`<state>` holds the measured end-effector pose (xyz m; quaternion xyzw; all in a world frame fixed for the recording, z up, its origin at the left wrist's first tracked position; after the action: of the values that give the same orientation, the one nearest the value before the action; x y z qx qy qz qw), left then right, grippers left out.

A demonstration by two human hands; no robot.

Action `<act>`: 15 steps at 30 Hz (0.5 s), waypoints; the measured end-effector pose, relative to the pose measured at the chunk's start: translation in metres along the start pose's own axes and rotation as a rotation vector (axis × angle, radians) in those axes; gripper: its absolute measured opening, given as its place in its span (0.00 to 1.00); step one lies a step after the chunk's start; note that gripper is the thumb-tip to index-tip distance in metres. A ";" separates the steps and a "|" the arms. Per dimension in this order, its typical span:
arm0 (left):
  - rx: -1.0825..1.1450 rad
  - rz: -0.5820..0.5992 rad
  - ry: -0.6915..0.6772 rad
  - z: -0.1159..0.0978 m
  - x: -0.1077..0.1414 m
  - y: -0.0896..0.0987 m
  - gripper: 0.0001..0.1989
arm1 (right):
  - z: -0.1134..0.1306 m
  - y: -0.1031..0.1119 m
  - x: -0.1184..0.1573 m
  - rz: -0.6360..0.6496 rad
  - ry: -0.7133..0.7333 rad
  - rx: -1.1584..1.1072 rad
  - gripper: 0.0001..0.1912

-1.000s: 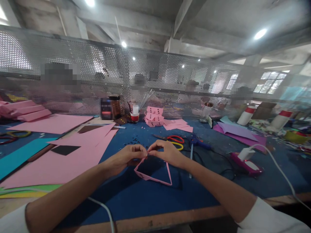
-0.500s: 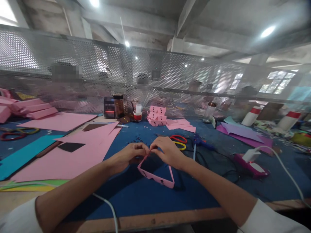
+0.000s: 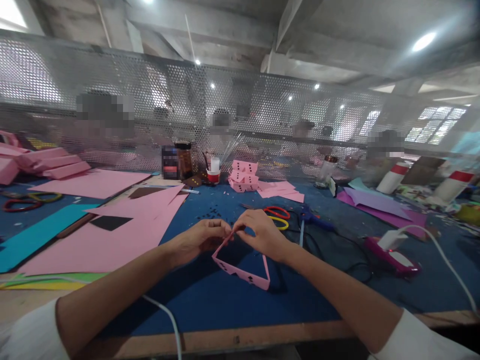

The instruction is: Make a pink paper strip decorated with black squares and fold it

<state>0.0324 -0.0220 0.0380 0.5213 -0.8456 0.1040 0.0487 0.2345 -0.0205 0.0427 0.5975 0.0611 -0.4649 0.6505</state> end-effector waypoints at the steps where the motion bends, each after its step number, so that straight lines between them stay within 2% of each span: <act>1: -0.009 -0.009 0.001 0.000 0.000 0.000 0.07 | 0.000 0.000 0.000 0.000 0.004 0.005 0.07; 15: -0.045 -0.036 -0.006 -0.006 0.003 -0.006 0.06 | 0.001 0.001 0.001 0.024 0.043 0.079 0.05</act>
<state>0.0364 -0.0261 0.0453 0.5356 -0.8383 0.0825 0.0599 0.2352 -0.0216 0.0432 0.6334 0.0494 -0.4461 0.6304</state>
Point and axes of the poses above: each hand's wrist, its own x-axis away from the middle knuckle, its own y-axis out of the back of the hand, z = x × y, the point moved 1 cm from there along -x, towards the middle knuckle, and after that the axes turned 4 degrees about -z, right-handed, at the moved point
